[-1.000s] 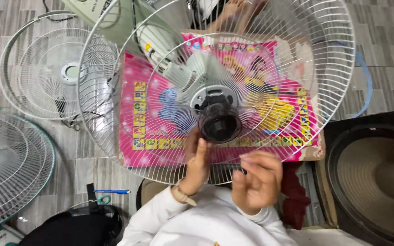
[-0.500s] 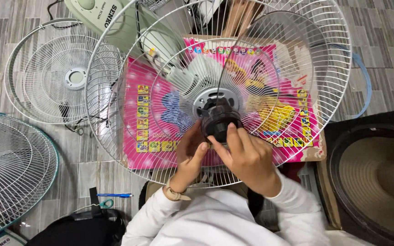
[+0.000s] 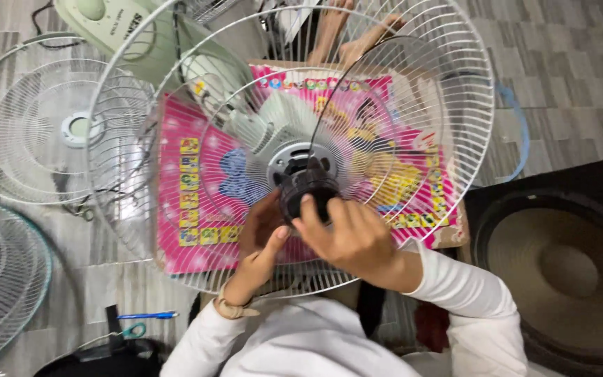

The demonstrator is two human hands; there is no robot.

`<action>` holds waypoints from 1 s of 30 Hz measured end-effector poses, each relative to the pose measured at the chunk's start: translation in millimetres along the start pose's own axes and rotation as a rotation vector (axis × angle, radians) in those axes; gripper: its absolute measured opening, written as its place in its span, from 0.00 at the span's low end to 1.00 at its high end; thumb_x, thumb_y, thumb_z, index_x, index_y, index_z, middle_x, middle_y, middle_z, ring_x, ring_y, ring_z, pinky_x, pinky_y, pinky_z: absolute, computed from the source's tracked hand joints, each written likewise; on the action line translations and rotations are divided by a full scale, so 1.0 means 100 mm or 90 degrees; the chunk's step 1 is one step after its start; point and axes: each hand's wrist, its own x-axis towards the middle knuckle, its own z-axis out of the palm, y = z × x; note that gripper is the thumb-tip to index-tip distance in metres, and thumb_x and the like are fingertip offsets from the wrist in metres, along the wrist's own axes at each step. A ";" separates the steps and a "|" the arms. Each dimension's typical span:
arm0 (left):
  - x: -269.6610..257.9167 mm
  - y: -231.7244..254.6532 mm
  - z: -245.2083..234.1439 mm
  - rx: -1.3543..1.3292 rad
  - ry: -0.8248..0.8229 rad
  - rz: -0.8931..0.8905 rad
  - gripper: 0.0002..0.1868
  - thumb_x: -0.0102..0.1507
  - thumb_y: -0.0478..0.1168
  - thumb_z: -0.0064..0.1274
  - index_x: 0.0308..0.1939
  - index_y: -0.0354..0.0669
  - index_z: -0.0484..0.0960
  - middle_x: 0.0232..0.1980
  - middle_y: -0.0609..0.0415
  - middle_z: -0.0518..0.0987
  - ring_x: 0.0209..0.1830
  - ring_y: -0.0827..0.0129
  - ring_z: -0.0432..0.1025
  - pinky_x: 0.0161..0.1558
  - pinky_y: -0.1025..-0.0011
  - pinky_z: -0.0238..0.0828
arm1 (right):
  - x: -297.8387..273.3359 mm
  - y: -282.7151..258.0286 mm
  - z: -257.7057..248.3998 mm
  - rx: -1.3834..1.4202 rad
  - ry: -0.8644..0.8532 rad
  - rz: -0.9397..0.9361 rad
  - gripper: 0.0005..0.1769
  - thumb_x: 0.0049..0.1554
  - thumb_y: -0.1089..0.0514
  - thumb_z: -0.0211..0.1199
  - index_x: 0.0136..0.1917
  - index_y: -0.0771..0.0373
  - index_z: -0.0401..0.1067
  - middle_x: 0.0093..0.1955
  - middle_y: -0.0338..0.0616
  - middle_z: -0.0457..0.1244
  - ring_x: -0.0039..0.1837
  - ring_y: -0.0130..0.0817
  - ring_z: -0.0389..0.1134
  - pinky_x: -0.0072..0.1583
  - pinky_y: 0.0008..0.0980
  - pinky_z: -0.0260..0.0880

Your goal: Repairing an electric fan by assembling the motor housing and internal components

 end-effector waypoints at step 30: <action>0.21 0.32 -0.14 0.037 -0.090 -0.024 0.21 0.68 0.27 0.47 0.65 0.28 0.66 0.60 0.30 0.76 0.61 0.51 0.73 0.64 0.48 0.68 | 0.46 0.34 0.32 0.178 0.218 -0.349 0.15 0.51 0.74 0.51 0.27 0.60 0.61 0.22 0.45 0.49 0.26 0.37 0.50 0.33 0.29 0.55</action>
